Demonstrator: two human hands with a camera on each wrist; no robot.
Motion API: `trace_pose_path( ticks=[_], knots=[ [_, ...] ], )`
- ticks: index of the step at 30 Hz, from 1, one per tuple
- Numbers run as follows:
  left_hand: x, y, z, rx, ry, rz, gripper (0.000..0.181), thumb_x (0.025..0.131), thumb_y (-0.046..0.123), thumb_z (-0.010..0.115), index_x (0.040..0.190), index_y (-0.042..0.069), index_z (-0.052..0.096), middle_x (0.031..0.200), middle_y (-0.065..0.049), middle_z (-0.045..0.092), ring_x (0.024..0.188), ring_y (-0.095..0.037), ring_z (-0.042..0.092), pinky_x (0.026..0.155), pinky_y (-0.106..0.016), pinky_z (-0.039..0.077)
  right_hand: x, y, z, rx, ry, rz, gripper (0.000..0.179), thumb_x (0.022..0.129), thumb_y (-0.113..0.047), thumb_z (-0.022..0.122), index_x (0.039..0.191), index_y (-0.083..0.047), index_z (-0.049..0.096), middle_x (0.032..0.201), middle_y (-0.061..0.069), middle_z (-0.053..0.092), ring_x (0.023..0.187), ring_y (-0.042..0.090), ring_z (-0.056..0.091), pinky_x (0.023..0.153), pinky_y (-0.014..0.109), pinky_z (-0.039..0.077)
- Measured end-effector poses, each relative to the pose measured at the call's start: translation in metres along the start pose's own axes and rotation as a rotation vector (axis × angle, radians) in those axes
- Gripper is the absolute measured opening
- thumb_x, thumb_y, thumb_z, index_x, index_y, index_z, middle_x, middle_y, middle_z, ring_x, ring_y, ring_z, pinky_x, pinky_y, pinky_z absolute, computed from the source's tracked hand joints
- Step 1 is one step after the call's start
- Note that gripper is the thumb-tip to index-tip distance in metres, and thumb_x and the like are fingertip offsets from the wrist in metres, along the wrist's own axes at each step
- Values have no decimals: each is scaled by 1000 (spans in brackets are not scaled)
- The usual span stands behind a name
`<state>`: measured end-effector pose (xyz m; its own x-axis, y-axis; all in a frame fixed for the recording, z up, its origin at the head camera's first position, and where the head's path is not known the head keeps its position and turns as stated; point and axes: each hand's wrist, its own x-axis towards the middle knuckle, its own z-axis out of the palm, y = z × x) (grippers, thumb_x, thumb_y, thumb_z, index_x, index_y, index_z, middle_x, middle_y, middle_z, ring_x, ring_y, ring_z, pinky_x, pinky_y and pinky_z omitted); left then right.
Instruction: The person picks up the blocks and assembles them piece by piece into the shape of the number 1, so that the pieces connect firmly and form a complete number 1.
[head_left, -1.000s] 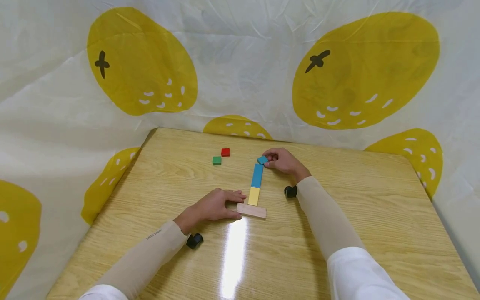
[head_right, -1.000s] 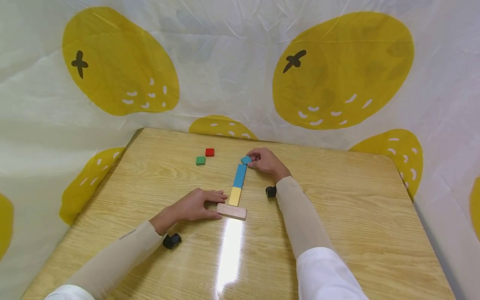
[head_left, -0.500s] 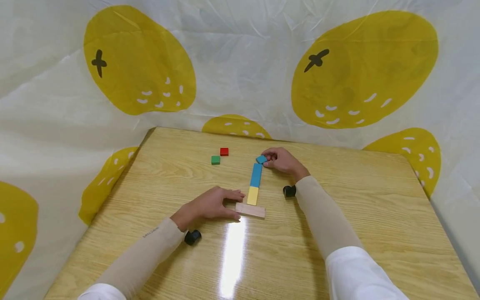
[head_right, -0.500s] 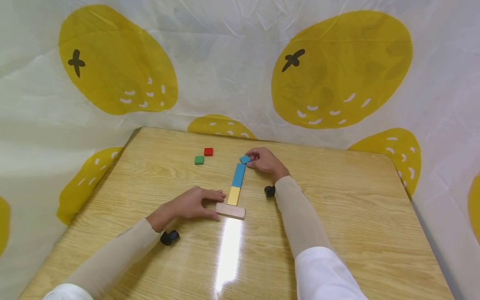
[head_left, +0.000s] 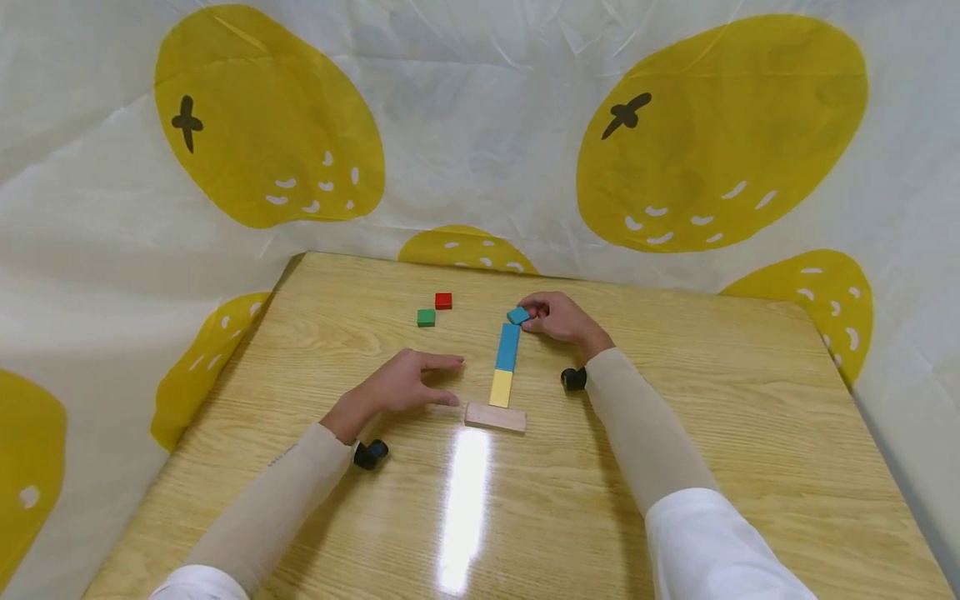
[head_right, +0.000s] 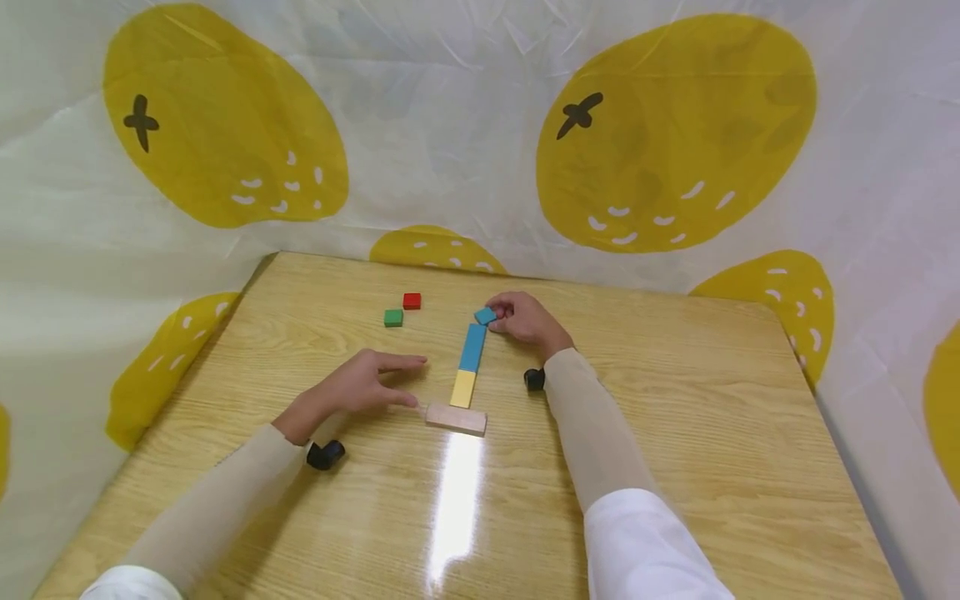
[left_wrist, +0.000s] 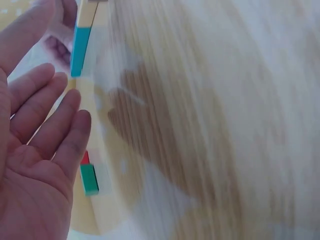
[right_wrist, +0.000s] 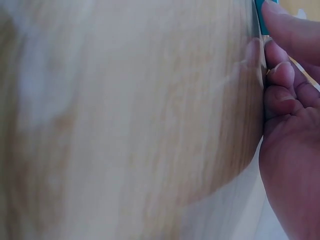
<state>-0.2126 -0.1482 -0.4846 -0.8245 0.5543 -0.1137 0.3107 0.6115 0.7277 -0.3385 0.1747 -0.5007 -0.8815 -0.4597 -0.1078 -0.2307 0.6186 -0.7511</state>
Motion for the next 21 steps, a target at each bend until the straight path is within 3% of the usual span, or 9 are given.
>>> trace_pose_path(
  ticks=[10,21],
  knots=[
    [1,-14,-14,-86,147,-32,71,87,37,85,149,14,59,154,-3,59,141,-36,58,115,-49,49,2,4,0,-16,8,-6,36,98,-12,72,133,-3,67,100,9,58,87,22,48,85,35,42],
    [11,-35,-32,-184,312,-87,60,87,32,87,138,9,68,137,-14,70,125,-32,67,107,-49,56,1,2,0,-23,6,-9,38,98,-11,71,135,-2,66,101,9,58,88,23,48,86,35,41]
  ],
)
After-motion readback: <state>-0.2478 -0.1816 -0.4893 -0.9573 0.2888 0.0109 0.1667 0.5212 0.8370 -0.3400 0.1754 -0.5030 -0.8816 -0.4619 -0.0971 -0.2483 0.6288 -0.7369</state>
